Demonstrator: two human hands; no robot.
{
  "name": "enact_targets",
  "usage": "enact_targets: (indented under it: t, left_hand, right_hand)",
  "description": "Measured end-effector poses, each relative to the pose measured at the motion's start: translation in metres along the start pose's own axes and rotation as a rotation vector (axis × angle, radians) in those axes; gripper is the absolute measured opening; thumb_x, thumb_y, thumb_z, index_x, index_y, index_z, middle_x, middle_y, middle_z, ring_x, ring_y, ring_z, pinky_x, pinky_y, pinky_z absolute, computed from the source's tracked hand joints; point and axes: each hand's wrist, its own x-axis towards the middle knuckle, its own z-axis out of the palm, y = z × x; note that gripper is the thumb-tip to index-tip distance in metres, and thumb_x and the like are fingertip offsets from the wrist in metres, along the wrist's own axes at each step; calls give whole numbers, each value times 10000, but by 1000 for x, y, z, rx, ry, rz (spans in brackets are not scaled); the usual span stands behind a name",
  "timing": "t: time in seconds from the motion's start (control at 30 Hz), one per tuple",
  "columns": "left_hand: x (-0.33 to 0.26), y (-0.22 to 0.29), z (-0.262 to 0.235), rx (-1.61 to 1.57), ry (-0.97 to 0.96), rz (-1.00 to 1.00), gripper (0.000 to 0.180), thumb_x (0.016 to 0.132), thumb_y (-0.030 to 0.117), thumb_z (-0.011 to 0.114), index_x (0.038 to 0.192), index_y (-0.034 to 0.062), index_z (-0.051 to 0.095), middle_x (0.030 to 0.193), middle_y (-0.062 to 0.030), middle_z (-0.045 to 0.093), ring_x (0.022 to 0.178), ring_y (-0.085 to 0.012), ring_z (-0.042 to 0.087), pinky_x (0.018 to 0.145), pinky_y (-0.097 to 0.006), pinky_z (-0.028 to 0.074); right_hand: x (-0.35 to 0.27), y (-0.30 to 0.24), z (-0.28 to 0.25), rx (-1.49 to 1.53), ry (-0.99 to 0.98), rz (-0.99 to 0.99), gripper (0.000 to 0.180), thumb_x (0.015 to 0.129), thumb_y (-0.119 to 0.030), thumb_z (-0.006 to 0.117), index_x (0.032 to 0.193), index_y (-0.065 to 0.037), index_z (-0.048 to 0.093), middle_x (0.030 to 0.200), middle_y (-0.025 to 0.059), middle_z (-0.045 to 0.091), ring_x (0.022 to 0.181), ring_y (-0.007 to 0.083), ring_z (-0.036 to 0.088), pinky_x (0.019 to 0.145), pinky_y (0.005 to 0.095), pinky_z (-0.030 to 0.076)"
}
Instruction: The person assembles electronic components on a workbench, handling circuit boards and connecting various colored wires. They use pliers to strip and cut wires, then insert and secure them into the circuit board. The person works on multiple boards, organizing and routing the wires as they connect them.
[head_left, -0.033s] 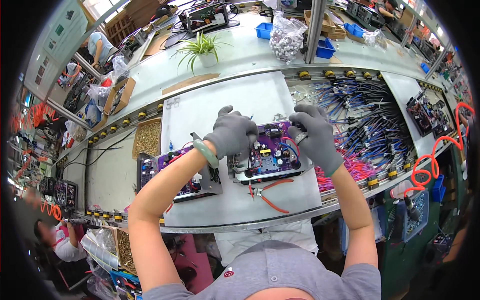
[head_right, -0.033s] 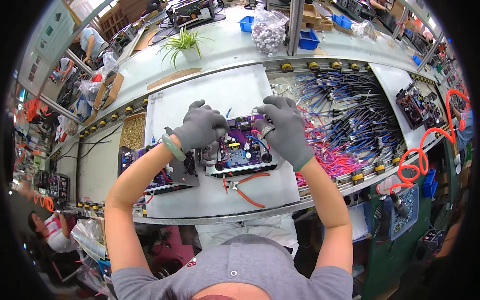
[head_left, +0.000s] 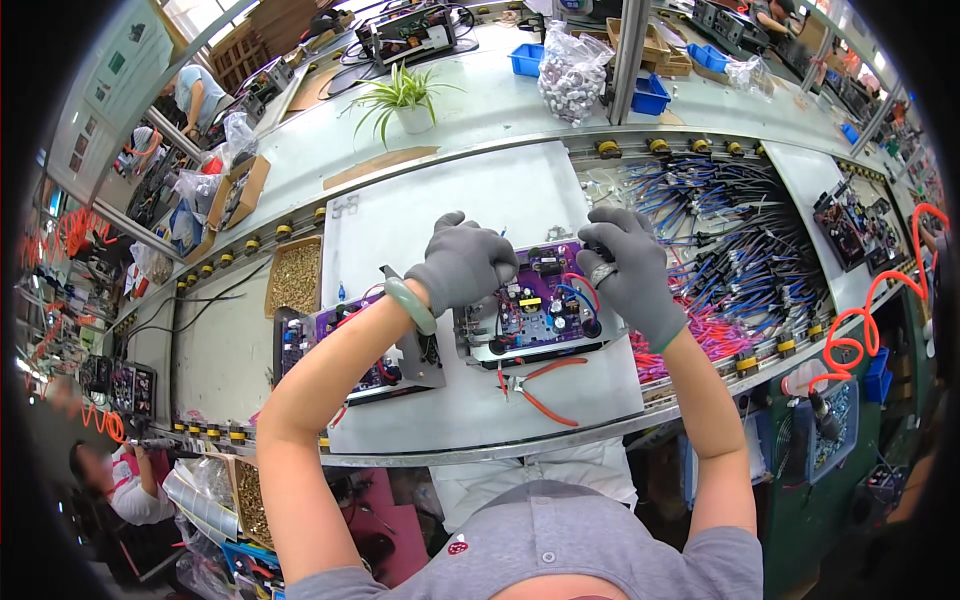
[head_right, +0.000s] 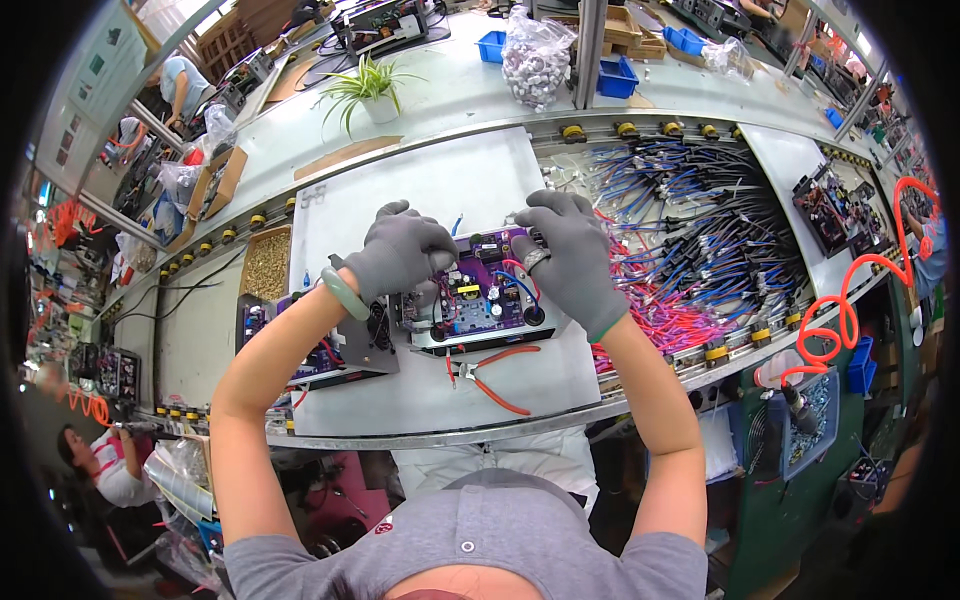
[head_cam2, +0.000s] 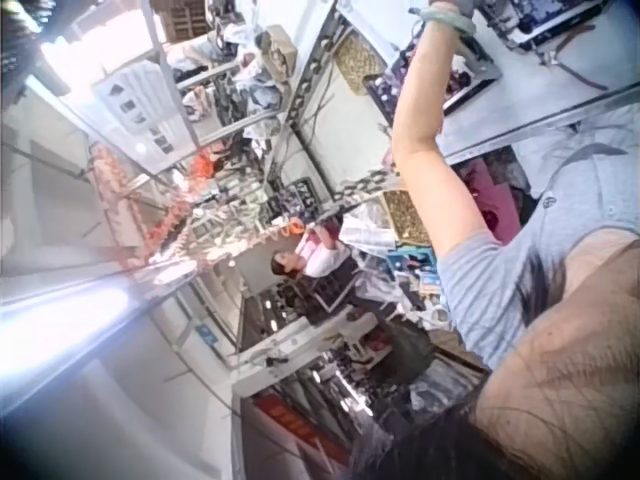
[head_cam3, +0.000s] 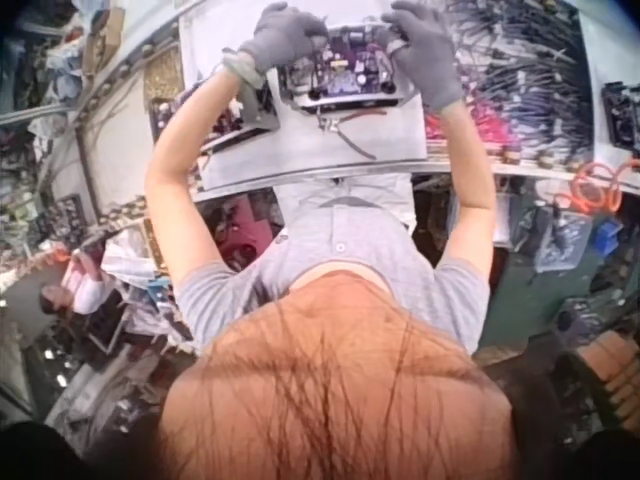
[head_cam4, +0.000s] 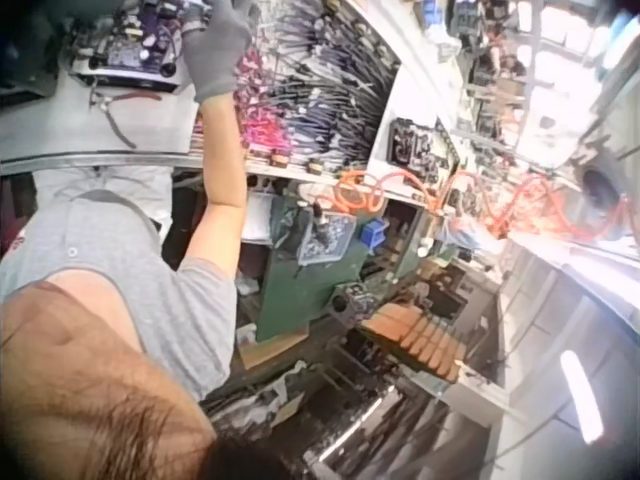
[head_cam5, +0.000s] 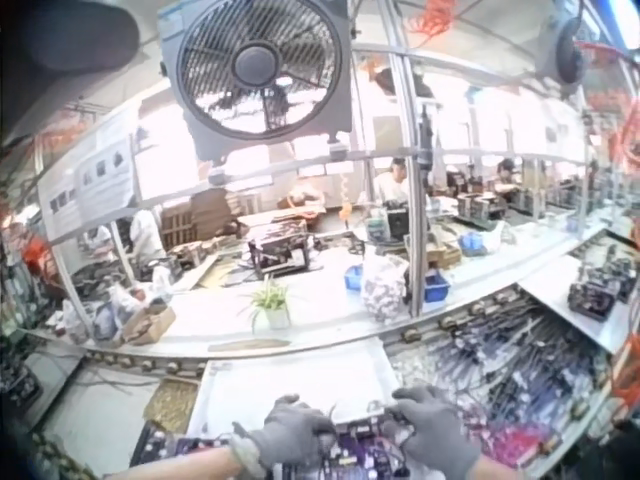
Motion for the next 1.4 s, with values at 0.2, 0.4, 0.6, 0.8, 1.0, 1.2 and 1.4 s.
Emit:
enact_targets:
  t: [0.2,0.4,0.6,0.8,1.0,1.2,1.4]
  left_hand:
    - [-8,14,-8,65,-13,-1,118,856,301,668,895,273,776,860,63,710,986,-156,636,1196,-553,167]
    - [-13,10,4,73,170,100,42,791,268,759,831,273,773,785,69,690,917,-146,642,1207,-561,170]
    - [-8,16,-3,121,39,74,59,804,290,744,852,269,772,814,65,706,944,-148,647,1209,-546,170]
    - [17,10,-24,110,-353,-51,319,820,490,684,904,194,770,848,-26,727,913,-225,667,1157,-480,258]
    - [36,12,-37,231,-576,-111,557,761,641,650,928,121,760,837,-106,724,831,-282,697,864,-382,507]
    - [13,6,-29,-259,-239,-163,391,745,426,747,931,82,759,837,-97,724,804,-207,681,779,-319,526]
    - [-25,-14,-26,-791,-59,-130,226,876,188,658,997,11,728,903,-85,723,818,-118,638,770,-293,521]
  right_hand:
    - [-2,4,4,-13,16,-18,215,782,-155,754,984,-83,726,1117,71,655,1067,312,580,901,422,493]
    - [-2,0,2,43,29,17,198,774,-153,757,957,-86,729,1092,59,662,1058,300,580,891,415,498]
    - [-1,1,2,60,17,31,170,775,-139,753,933,-82,723,1069,56,667,1044,299,583,886,410,497]
    - [-1,2,0,66,20,-2,152,781,-131,752,922,-83,722,1052,56,673,1030,300,587,880,410,497]
    - [-1,0,2,88,2,15,132,792,-124,741,916,-82,726,1015,61,687,1032,297,594,897,397,484]
    - [-1,1,0,74,40,-40,112,784,-123,741,883,-71,724,961,74,689,979,283,612,899,395,481]
    - [-1,-22,-10,-105,124,-177,190,819,-153,713,994,-82,689,960,75,691,948,309,643,858,416,505]
